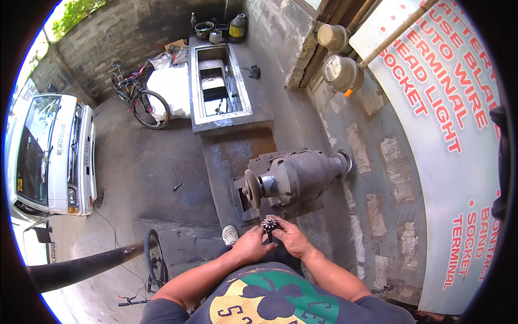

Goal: The person applies grease to small mechanical parts on a workbench, wipes them with a cloth, and then uses a bench grinder to smooth a metal component. The person handles bearings, a grease container, and a cloth while working in a workshop environment.

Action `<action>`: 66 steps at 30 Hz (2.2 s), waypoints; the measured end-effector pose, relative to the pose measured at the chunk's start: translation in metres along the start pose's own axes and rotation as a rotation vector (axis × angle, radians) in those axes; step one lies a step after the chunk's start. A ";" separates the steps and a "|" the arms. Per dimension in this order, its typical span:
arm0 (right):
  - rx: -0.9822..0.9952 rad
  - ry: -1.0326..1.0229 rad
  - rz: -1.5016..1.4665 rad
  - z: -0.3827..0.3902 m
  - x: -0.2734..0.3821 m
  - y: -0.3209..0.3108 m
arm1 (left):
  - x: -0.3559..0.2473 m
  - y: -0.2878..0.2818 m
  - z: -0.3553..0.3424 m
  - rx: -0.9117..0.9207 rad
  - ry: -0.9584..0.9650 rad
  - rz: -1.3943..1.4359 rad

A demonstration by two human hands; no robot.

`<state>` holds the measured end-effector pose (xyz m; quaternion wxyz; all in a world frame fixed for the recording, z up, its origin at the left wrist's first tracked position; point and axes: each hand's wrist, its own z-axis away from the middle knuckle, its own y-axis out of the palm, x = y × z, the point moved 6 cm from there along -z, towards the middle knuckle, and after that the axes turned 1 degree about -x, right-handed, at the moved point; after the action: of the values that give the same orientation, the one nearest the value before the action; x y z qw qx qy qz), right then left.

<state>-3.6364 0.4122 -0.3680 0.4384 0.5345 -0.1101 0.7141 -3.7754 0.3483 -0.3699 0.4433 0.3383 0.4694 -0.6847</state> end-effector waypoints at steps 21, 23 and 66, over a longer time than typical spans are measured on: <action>-0.111 0.586 -0.103 -0.003 0.000 0.018 | 0.068 0.017 -0.012 -0.063 -0.311 1.607; -0.139 0.583 -0.220 -0.011 0.003 0.020 | 0.063 0.016 -0.017 -0.052 -0.377 1.622; -0.193 0.649 0.281 -0.056 0.022 0.010 | 0.077 0.031 -0.034 -0.111 -0.426 1.833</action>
<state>-3.6820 0.4520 -0.3686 0.3966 0.2160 -0.1041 0.8861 -3.7739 0.3532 -0.4598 0.9011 0.4217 -0.0387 -0.0932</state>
